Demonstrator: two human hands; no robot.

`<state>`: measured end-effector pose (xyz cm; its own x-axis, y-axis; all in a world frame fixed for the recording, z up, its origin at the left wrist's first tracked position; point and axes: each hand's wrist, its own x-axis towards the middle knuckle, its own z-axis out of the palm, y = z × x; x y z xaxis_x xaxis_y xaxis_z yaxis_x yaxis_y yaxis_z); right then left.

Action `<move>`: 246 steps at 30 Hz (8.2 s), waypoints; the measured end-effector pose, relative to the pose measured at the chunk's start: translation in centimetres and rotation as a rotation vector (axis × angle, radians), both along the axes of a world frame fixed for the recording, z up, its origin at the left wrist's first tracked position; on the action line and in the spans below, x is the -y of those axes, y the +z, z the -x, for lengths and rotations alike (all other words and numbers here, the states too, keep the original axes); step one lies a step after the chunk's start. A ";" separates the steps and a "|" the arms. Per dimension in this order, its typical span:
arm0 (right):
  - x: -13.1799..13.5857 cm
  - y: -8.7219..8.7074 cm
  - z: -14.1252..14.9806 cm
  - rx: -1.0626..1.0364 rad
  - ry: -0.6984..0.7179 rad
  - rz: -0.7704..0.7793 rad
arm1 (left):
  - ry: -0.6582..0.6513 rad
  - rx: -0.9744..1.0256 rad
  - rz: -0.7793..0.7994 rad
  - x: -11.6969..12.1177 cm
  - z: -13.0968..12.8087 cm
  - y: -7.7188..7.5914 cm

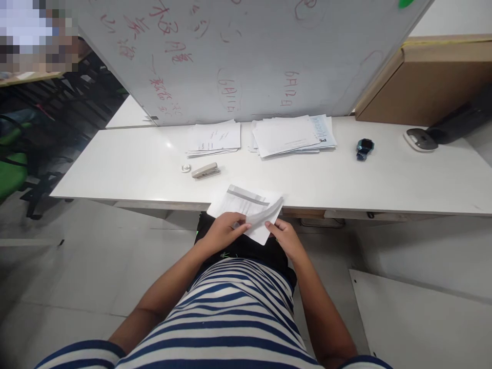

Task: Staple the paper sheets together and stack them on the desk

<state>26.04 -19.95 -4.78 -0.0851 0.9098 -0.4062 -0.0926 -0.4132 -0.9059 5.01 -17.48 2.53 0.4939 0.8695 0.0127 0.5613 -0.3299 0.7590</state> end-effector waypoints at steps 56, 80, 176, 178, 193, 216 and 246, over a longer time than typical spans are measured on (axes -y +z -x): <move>-5.2 8.7 2.1 0.393 -0.097 -0.412 | 0.421 0.725 0.213 -4.4 5.7 2.4; -7.6 3.0 3.8 0.378 -0.234 -0.344 | 0.568 0.431 0.137 -6.0 3.3 -3.5; -4.6 1.7 2.5 0.082 -0.173 -0.020 | 0.594 -0.491 -0.180 -18.0 5.7 -2.8; -4.5 1.7 2.5 0.080 -0.175 -0.018 | 0.595 -0.488 -0.177 -18.0 5.7 -2.7; -4.6 1.8 2.4 0.056 -0.172 -0.012 | 0.596 -0.593 -0.196 -17.9 5.3 -2.7; -4.8 0.7 2.0 0.050 -0.165 0.000 | 0.662 -0.554 -0.216 -18.1 5.0 -2.9; -4.0 1.0 2.6 0.095 -0.189 -0.009 | 0.608 -0.654 -0.179 -17.8 4.0 -2.4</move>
<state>23.43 -15.90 -3.75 0.1260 0.9095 -0.3962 -0.0818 -0.3885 -0.9178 1.05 0.32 0.09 -0.0927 0.9944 0.0512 0.9776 0.0811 0.1942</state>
